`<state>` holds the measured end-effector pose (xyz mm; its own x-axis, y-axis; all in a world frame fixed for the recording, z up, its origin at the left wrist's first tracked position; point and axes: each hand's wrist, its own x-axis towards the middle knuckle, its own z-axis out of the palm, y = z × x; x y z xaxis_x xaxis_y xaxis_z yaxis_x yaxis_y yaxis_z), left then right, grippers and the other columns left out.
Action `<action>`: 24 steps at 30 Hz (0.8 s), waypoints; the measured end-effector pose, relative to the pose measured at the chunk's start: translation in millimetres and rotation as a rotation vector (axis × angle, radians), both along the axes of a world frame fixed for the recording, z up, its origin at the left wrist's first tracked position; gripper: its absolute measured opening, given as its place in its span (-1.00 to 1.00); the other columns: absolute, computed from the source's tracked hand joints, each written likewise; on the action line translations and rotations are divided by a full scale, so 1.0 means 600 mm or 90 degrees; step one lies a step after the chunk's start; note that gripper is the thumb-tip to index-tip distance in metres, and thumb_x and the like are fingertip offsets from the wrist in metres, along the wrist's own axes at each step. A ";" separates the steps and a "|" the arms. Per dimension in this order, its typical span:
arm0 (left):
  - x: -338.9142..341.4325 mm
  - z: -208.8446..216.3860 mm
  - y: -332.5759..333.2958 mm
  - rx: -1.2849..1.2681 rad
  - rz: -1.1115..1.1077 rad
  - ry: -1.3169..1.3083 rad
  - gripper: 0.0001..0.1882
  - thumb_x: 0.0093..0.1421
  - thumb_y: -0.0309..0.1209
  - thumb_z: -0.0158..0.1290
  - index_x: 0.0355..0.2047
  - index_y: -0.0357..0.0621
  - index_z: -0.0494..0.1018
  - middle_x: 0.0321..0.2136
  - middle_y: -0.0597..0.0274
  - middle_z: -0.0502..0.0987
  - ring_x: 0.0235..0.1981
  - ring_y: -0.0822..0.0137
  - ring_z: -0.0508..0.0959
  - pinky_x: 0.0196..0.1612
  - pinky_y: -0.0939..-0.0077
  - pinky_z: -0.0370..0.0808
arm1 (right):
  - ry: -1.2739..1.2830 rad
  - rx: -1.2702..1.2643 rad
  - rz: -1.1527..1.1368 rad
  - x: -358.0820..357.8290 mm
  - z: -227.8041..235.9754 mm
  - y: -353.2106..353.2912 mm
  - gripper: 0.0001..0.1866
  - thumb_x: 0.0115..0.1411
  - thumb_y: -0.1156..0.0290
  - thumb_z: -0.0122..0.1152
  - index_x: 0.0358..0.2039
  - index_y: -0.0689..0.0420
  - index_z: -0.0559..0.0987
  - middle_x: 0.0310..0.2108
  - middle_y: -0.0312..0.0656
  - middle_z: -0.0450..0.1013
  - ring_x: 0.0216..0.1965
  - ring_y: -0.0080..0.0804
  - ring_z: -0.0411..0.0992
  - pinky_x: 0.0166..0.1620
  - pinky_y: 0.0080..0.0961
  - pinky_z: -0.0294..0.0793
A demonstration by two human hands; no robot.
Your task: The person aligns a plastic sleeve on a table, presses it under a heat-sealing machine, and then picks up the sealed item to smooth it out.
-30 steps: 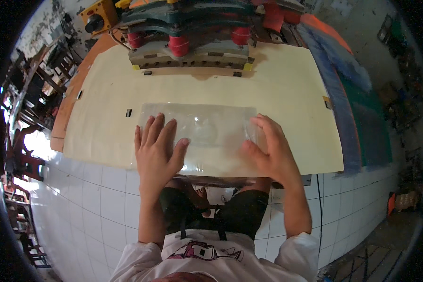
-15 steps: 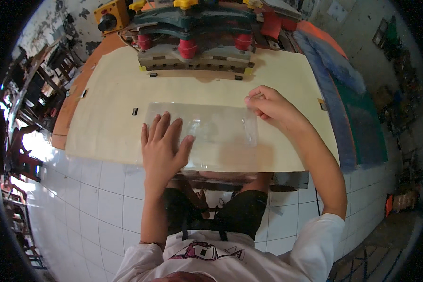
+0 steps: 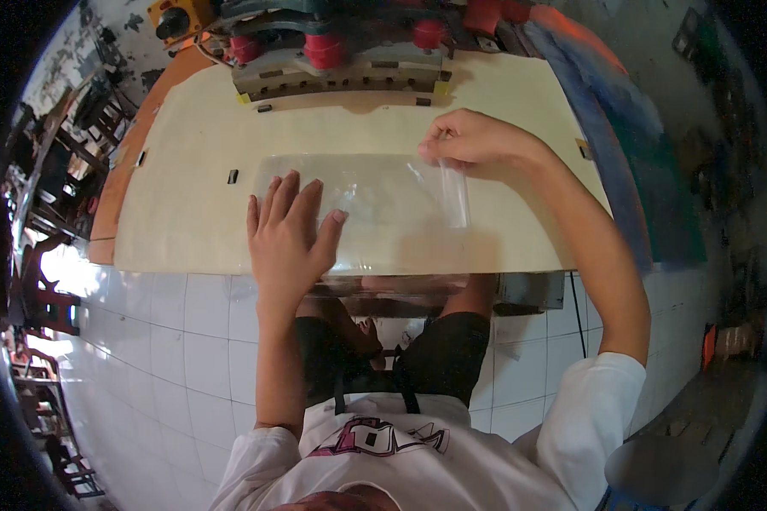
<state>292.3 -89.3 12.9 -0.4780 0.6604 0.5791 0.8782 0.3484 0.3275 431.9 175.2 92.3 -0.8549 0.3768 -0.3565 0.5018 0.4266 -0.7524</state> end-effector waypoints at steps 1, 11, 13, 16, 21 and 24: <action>0.001 0.000 0.003 -0.001 -0.001 0.001 -0.55 0.15 -0.09 0.11 -0.03 -0.06 0.53 0.11 -0.04 0.45 0.22 -0.06 0.36 0.31 -0.12 0.10 | 0.009 -0.025 0.011 0.001 -0.001 0.003 -0.70 0.25 0.26 0.26 -0.19 0.25 0.54 -0.44 -0.33 0.45 -0.43 -0.60 0.36 -0.34 -0.59 0.38; 0.003 -0.005 0.009 -0.005 -0.016 0.001 -0.55 0.17 -0.08 0.09 -0.02 -0.07 0.51 0.12 -0.05 0.44 0.23 -0.06 0.33 0.31 -0.16 0.06 | -0.213 0.037 0.130 -0.027 0.041 0.009 -0.72 0.24 0.21 0.20 -0.27 0.21 0.53 -0.63 -0.23 0.47 -0.67 -0.50 0.48 -0.60 -0.58 0.43; 0.003 -0.004 0.006 -0.009 -0.020 -0.005 -0.54 0.17 -0.08 0.09 -0.01 -0.08 0.51 0.13 -0.04 0.43 0.24 -0.05 0.32 0.32 -0.16 0.04 | -0.231 0.026 0.160 -0.032 0.049 0.006 -0.78 0.25 0.25 0.17 -0.35 0.17 0.54 -0.66 -0.25 0.46 -0.68 -0.54 0.46 -0.59 -0.59 0.44; 0.002 0.001 -0.002 -0.011 -0.042 -0.036 -0.54 0.16 -0.12 0.12 0.00 -0.09 0.51 0.15 -0.04 0.40 0.24 -0.05 0.31 0.33 -0.17 0.01 | -0.174 0.007 0.179 -0.027 0.027 0.012 -0.76 0.28 0.25 0.16 -0.37 0.18 0.55 -0.64 -0.27 0.46 -0.69 -0.55 0.44 -0.59 -0.60 0.44; 0.024 0.043 -0.038 0.092 -0.153 -0.168 -0.55 0.14 -0.24 0.17 0.02 -0.14 0.49 0.18 -0.09 0.36 0.24 -0.09 0.30 0.34 -0.20 -0.05 | -0.023 -0.014 0.113 0.071 0.061 -0.021 -0.75 0.29 0.27 0.17 -0.24 0.22 0.61 -0.57 -0.32 0.47 -0.62 -0.63 0.42 -0.58 -0.62 0.41; 0.019 0.058 -0.065 0.194 -0.132 -0.144 -0.62 0.16 -0.32 0.12 -0.04 -0.21 0.51 0.15 -0.11 0.39 0.22 -0.10 0.34 0.33 -0.16 0.01 | 0.037 0.060 0.124 0.131 0.080 -0.003 -0.73 0.28 0.28 0.20 -0.19 0.24 0.63 -0.50 -0.33 0.49 -0.53 -0.68 0.40 -0.50 -0.65 0.38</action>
